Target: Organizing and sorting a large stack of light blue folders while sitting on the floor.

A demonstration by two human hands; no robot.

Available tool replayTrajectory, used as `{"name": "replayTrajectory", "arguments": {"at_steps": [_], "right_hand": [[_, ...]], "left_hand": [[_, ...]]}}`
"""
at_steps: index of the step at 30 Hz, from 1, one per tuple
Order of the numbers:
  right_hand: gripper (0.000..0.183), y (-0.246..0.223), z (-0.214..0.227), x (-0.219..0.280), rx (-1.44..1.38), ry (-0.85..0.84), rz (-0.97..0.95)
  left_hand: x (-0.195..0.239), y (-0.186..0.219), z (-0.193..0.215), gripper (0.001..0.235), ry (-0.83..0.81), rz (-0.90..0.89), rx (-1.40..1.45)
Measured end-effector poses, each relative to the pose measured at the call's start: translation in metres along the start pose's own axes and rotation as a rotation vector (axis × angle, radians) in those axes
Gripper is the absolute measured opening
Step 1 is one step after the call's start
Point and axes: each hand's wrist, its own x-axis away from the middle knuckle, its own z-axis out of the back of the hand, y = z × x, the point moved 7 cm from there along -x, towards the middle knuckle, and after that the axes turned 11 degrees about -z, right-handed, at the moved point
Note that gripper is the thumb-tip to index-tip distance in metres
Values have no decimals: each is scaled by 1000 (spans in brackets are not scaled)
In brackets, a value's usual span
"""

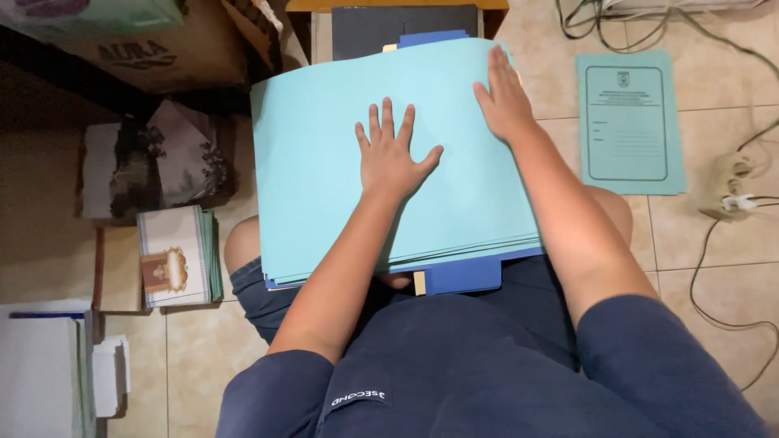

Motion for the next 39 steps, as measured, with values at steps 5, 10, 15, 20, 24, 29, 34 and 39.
{"name": "replayTrajectory", "arguments": {"at_steps": [5,10,15,20,24,29,34,39], "right_hand": [[67,-4,7,106,1,-43,-25],[76,-32,28,231,114,-24,20],[85,-44,18,220,132,-175,-151],[76,-98,17,118,217,-118,-193],[63,-114,5,58,272,-69,-310],[62,-114,5,53,250,-30,-341],[63,-114,2,56,254,-73,-337],[67,-116,4,54,294,88,-236]], "left_hand": [[3,3,9,91,-75,14,16],[10,9,13,90,-116,-14,14],[10,7,12,92,-151,10,13],[10,8,16,89,-185,6,2],[11,11,22,79,-192,2,-13],[31,19,12,71,-205,-36,-27],[94,39,-11,66,-219,-105,-26],[88,21,-9,60,134,-186,-32]]}}
